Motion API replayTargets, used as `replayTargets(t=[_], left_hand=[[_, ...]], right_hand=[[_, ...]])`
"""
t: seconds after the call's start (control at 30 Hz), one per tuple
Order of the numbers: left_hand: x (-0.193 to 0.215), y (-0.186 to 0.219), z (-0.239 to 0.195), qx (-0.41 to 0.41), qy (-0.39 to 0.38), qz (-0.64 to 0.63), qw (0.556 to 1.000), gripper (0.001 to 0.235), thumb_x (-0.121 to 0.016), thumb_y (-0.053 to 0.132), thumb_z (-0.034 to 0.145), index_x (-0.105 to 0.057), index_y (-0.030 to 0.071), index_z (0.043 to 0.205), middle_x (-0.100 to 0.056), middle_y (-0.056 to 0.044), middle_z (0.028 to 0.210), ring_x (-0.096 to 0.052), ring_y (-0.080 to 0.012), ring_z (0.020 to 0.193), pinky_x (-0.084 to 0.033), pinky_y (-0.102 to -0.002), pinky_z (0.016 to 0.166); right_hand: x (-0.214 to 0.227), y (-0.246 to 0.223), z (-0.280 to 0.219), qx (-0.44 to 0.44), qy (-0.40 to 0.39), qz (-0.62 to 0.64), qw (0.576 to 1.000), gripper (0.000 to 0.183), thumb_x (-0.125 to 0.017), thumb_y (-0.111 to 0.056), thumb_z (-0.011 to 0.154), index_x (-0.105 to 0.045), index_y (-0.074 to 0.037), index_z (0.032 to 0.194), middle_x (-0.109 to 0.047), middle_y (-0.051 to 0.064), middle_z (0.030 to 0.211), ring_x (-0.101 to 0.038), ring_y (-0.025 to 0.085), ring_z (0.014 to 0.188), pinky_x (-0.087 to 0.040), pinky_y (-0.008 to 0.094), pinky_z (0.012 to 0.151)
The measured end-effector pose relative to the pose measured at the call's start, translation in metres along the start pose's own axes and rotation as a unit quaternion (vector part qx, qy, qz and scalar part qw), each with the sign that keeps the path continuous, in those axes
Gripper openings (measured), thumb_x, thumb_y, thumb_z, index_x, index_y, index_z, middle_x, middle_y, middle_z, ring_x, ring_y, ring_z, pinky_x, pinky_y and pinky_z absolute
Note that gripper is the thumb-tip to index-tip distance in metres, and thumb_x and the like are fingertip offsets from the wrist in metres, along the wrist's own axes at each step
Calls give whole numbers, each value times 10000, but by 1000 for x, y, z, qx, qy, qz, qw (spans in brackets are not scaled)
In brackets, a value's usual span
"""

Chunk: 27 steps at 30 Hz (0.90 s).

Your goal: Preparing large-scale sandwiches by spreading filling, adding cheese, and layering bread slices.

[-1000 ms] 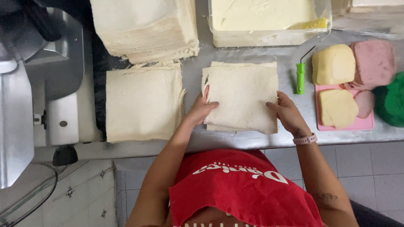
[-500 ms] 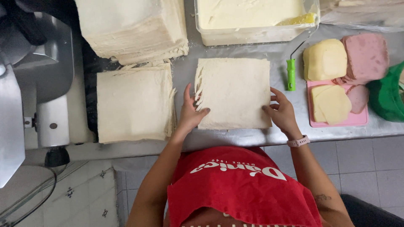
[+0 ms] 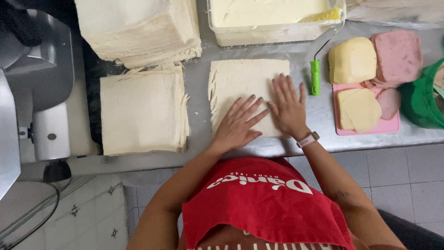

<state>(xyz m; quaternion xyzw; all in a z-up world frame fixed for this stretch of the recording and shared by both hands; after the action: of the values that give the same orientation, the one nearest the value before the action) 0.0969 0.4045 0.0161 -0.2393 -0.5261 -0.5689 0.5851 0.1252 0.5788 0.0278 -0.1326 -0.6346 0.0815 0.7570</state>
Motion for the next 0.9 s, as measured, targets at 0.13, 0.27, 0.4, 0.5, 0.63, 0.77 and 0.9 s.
replayTargets(t=[0.13, 0.27, 0.4, 0.5, 0.63, 0.77, 0.9], left_hand=[[-31, -9, -11, -17, -40, 47, 998, 727, -416, 639, 998, -364, 247, 1608, -283, -125, 1696, -209, -357, 1587, -135, -619, 1255], [-30, 2, -13, -42, -42, 27, 998, 687, -336, 637, 1028, -350, 275, 1611, -270, -94, 1707, -181, -354, 1595, -97, -646, 1252], [-39, 1, -21, -59, -24, 50, 997, 665, -314, 634, 1028, -323, 319, 1614, -307, -49, 1697, -206, -343, 1588, -95, -694, 1231], [-40, 1, -20, -38, -22, 40, 998, 606, -305, 594, 1052, -352, 333, 1596, -309, -19, 1700, -209, -316, 1590, -97, -678, 1238], [-28, 5, -21, -40, -31, 31, 998, 608, -314, 599, 1054, -357, 327, 1596, -308, -18, 1701, -198, -306, 1591, -94, -666, 1241], [1, 9, -32, 11, -21, 21, 1000, 639, -599, 455, 1023, -413, 183, 1571, -389, -89, 1649, -297, -321, 1559, -163, -574, 1283], [10, -6, -64, 72, 23, 38, 996, 519, -626, 313, 1015, -523, 132, 1490, -459, -58, 1605, -392, -275, 1508, -238, -490, 1271]], right_hand=[[-19, 51, 12, -16, -57, 81, 995, 522, -387, -346, 1124, -380, -152, 1608, -362, 84, 1670, -242, 285, 1562, -6, 585, 1233], [-9, 133, 21, -145, 190, 30, 971, 693, -777, 40, 824, -465, 10, 1442, -603, 210, 1212, -527, 418, 1171, -379, 501, 1020], [-48, 215, 36, -231, 71, 56, 969, 441, -744, -317, 904, -671, -113, 1288, -718, 202, 947, -697, 487, 903, -522, 603, 733], [-9, 236, 65, -223, 57, 18, 973, 402, -747, -353, 900, -727, -180, 1262, -729, 110, 910, -722, 412, 856, -545, 511, 675], [80, 150, 146, -59, 58, -156, 984, 334, -755, -187, 947, -737, 0, 1223, -721, 228, 920, -719, 461, 809, -547, 537, 633], [57, 106, 214, 32, -47, -324, 944, 144, -647, -246, 1035, -748, -155, 1083, -663, 25, 752, -614, 173, 576, -449, 284, 487], [57, 97, 237, 60, -93, -414, 904, 257, -594, -168, 970, -789, -330, 1007, -710, -63, 707, -665, 117, 614, -462, 248, 510]])
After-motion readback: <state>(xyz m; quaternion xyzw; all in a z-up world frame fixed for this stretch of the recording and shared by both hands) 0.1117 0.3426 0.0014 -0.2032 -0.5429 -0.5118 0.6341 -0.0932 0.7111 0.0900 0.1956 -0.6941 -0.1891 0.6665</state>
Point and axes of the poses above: each hand's wrist, its own z-axis towards the middle knuckle, its own x-axis out of the back of the hand, y = z × x, the point moved 5 cm from there along z, towards the middle knuckle
